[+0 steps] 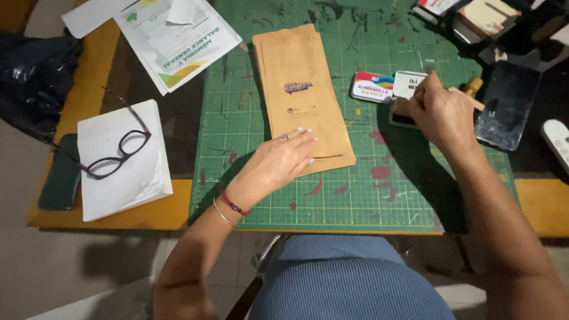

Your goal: Stamping brown paper bags with multiple rubber stamps using ink pads on a production table

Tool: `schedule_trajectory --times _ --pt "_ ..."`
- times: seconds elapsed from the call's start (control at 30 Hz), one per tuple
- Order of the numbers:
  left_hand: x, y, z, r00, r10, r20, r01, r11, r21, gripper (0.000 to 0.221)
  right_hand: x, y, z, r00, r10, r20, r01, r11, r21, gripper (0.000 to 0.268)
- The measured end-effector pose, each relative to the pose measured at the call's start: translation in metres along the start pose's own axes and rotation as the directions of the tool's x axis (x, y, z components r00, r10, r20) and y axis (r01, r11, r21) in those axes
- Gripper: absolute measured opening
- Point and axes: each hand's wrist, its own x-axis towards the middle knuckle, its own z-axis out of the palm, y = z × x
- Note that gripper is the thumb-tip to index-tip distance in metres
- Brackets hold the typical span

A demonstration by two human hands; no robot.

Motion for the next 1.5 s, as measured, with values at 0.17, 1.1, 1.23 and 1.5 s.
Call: schedule_trajectory --times 0.17,1.1,1.23,1.5 --pt "-0.001 0.005 -0.014 0.999 -0.030 0.022 0.029 0.999 0.017 0.025 -0.006 0.001 0.002 0.998 0.042 0.051 -0.046 0.997 0.065 0.024" --pt "-0.132 -0.061 -0.054 0.894 -0.365 0.259 0.327 0.928 0.177 0.050 0.002 -0.003 -0.010 0.989 0.053 0.140 -0.070 0.991 0.114 0.024" --pt "-0.093 -0.028 -0.065 0.931 -0.316 0.181 0.292 0.945 0.149 0.054 0.002 0.004 0.000 0.972 0.120 0.201 -0.145 0.983 0.116 0.027" --pt "-0.014 0.013 -0.024 0.991 -0.079 -0.110 0.099 0.977 0.191 0.058 -0.002 0.009 0.007 0.992 0.071 0.105 -0.087 0.985 0.147 0.029"
